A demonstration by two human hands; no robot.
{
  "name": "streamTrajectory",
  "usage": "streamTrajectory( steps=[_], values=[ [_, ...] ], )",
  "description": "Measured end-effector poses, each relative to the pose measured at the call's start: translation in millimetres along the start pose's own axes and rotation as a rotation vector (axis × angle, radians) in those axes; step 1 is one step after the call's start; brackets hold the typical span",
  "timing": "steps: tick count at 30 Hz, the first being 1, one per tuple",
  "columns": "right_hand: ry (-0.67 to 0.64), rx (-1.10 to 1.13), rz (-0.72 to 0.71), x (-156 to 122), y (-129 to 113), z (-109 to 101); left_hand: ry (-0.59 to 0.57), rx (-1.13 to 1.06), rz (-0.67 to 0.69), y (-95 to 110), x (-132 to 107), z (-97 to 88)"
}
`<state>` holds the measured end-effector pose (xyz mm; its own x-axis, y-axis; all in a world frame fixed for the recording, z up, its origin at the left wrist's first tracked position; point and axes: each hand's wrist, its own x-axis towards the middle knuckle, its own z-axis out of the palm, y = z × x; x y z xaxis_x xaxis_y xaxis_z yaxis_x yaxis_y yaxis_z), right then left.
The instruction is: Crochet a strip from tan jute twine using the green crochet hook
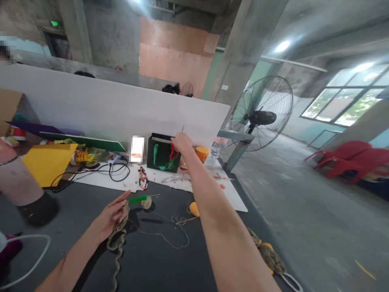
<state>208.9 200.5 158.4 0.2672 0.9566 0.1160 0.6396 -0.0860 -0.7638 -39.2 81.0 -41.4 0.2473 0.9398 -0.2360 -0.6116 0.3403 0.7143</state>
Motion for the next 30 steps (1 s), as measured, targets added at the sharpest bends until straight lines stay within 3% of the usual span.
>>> streamTrajectory(
  steps=[3,6,11,13,15,18,21,24,27,30],
  values=[
    [0.143,-0.033,-0.125,-7.7,-4.1,-12.3,-0.012,-0.015,0.014,2.9,-2.2,2.1],
    [0.127,0.018,-0.251,-52.8,21.8,8.9,-0.023,-0.033,0.027,1.9,-7.8,10.2],
    [-0.316,0.229,-0.388,-159.1,75.1,63.7,-0.052,-0.017,0.049,-11.5,-29.1,36.6],
    [-0.439,0.512,-0.432,-193.4,86.3,76.5,-0.053,0.0,0.089,-17.2,-38.5,47.4],
    [-0.423,0.79,-0.324,-216.1,92.9,83.7,-0.045,0.002,0.148,-20.5,-46.4,57.3],
    [-0.228,1.0,-0.139,-231.9,99.0,87.8,-0.068,0.105,0.23,-20.1,-55.3,71.7],
    [-0.141,1.078,-0.06,-239.4,103.0,84.8,-0.147,0.496,0.397,-16.1,-64.3,86.2],
    [-0.141,1.141,0.003,-248.7,105.0,75.4,-0.231,0.715,0.53,-14.4,-75.0,96.3],
    [-0.169,1.198,0.069,-258.1,106.8,64.5,-0.272,0.806,0.55,-18.0,-83.2,97.4],
    [-0.135,1.123,0.039,-263.4,109.9,57.6,-0.246,0.787,0.482,-24.5,-85.2,91.4]
  ],
)
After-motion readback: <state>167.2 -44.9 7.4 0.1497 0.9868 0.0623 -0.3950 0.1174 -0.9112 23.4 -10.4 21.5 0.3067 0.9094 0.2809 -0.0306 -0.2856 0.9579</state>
